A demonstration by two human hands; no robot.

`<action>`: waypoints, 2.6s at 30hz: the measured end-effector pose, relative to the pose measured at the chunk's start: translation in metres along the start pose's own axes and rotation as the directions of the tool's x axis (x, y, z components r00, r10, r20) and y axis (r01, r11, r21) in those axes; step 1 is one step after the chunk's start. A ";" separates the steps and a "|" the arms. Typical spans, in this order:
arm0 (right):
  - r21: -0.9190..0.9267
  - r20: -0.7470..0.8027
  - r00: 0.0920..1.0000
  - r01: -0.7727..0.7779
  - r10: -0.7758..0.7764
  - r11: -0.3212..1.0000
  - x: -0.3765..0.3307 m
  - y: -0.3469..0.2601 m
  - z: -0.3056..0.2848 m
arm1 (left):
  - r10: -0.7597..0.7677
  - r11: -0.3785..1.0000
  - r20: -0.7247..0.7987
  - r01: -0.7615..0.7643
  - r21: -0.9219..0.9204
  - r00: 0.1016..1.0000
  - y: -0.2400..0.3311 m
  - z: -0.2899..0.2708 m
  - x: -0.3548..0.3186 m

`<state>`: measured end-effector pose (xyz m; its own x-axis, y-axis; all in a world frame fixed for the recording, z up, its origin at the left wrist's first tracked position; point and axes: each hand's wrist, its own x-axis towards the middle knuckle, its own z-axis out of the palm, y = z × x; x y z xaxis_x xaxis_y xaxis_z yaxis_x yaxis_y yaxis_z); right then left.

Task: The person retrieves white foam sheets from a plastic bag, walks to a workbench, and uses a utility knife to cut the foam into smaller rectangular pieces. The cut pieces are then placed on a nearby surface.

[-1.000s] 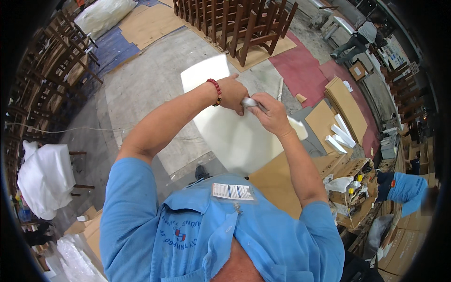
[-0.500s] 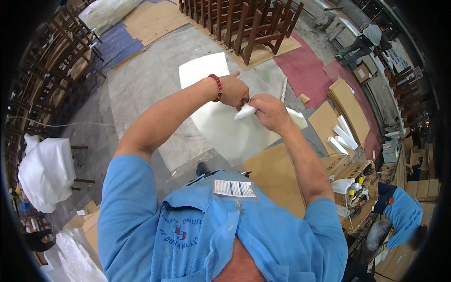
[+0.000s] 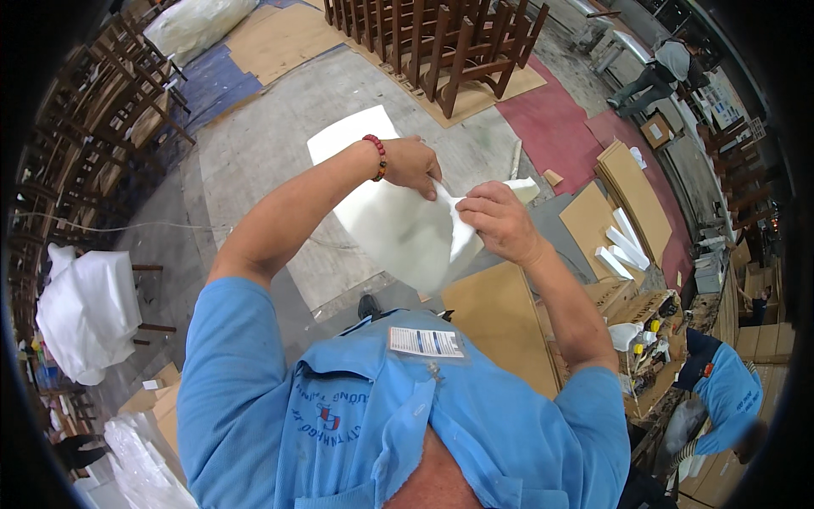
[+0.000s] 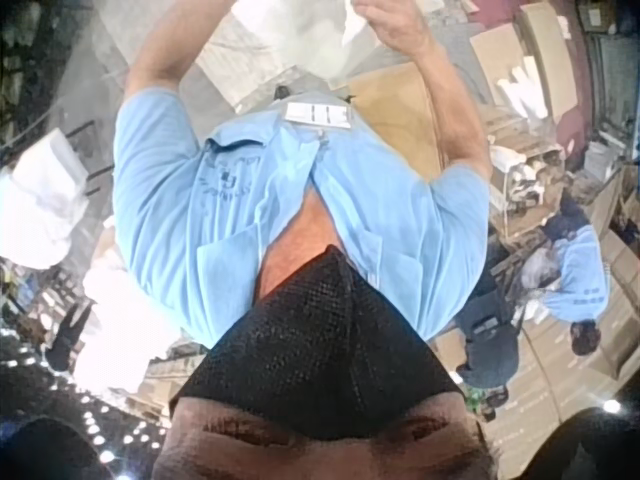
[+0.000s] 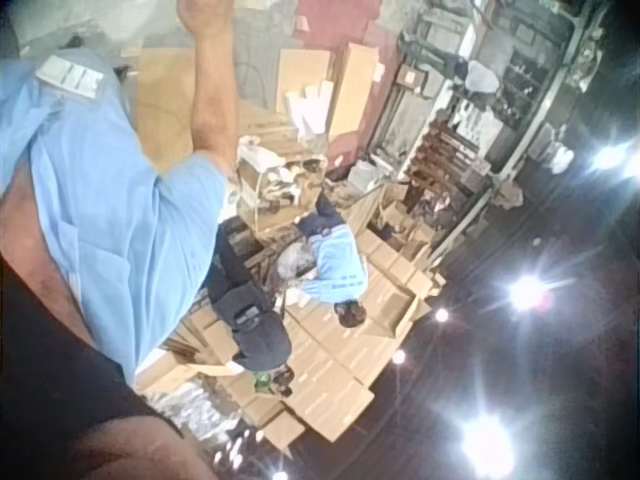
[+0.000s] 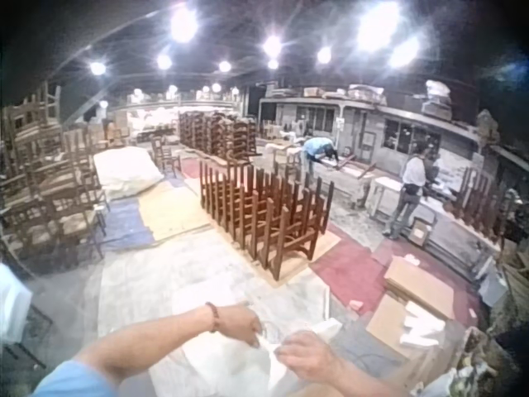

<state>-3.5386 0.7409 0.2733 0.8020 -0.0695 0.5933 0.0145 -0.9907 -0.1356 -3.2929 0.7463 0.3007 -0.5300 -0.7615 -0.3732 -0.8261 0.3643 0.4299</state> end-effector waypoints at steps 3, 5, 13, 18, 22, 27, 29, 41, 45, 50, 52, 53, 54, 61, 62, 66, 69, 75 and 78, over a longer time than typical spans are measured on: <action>-0.029 0.028 0.999 -0.043 0.044 0.999 -0.003 -0.002 0.002 | 0.050 0.999 -0.030 -0.050 0.003 0.998 -0.003 0.007 -0.001; -0.054 0.017 0.997 -0.069 0.070 0.996 -0.006 -0.002 0.003 | 0.022 1.000 -0.037 -0.023 -0.016 0.999 -0.005 0.010 0.001; -0.081 0.042 0.991 -0.121 0.125 0.989 -0.019 -0.004 -0.003 | -0.113 0.993 -0.112 0.110 -0.033 0.987 -0.032 0.009 -0.009; -0.067 0.033 0.992 -0.116 0.119 0.991 -0.007 0.000 0.002 | -0.073 0.978 -0.100 0.091 0.188 0.992 -0.018 0.015 -0.003; 0.044 -0.021 0.991 -0.130 0.131 0.991 0.008 0.000 0.005 | -0.052 0.959 -0.085 0.074 0.272 0.995 0.008 0.046 0.016; 0.077 -0.007 0.992 -0.127 0.127 0.989 -0.004 0.005 0.013 | 0.125 0.992 -0.230 -0.126 0.009 0.965 0.008 0.084 0.040; -0.017 0.180 0.972 -0.151 0.151 0.988 -0.037 0.016 0.013 | 0.033 0.995 -0.225 -0.054 -0.086 0.974 -0.007 0.090 0.041; -0.336 0.066 0.281 -0.897 0.957 0.287 -0.343 0.082 -0.017 | -0.742 0.654 -0.347 0.503 -0.566 0.574 -0.148 0.119 -0.116; 0.165 0.059 0.158 -0.975 0.986 0.146 -0.311 0.089 0.056 | -0.858 0.399 -0.281 0.212 -0.892 0.429 -0.140 0.144 -0.156; 0.513 0.233 0.009 -0.851 0.972 -0.115 -0.242 0.096 0.131 | -0.915 0.302 -0.277 0.042 -0.952 0.292 -0.133 0.187 -0.201; 0.535 0.252 -0.006 -0.833 0.968 -0.144 -0.197 0.099 0.150 | -0.923 0.313 -0.283 0.080 -0.946 0.260 -0.136 0.201 -0.218; 0.550 0.241 0.008 -0.825 0.970 -0.130 -0.172 0.102 0.159 | -0.942 0.273 -0.254 0.063 -0.960 0.219 -0.137 0.210 -0.226; 0.568 0.235 0.006 -0.812 0.972 -0.132 -0.144 0.103 0.168 | -0.945 0.230 -0.220 0.014 -0.973 0.243 -0.143 0.215 -0.238; 0.656 0.157 0.627 -0.644 0.763 0.394 0.124 0.116 0.240 | -0.809 0.245 -0.164 0.070 -0.967 0.565 -0.234 0.214 -0.325; 0.656 0.140 0.756 -0.555 0.640 0.512 0.169 0.113 0.250 | -0.790 0.223 -0.155 0.043 -0.974 0.594 -0.255 0.203 -0.341; 0.275 0.241 0.947 -0.277 0.213 0.921 0.338 0.079 0.300 | -0.773 0.132 -0.168 -0.105 -0.986 0.612 -0.311 0.176 -0.394; 0.272 0.194 0.981 -0.024 -0.030 0.962 0.429 0.045 0.334 | -0.727 0.105 -0.278 -0.298 -0.949 0.628 -0.347 0.162 -0.411; 0.331 0.087 0.913 0.350 -0.398 0.876 0.546 0.009 0.366 | -0.688 0.015 -0.289 -0.385 -0.923 0.666 -0.404 0.151 -0.422; 0.368 0.067 0.845 0.474 -0.531 0.800 0.582 0.013 0.382 | -0.663 -0.028 -0.228 -0.328 -0.944 0.713 -0.434 0.149 -0.424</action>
<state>-2.8432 0.7321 0.3136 0.7100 0.4752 0.5197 0.6110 -0.7826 -0.1191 -2.7380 0.9912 0.1506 0.2130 -0.9069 -0.3635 0.3773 -0.2668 0.8868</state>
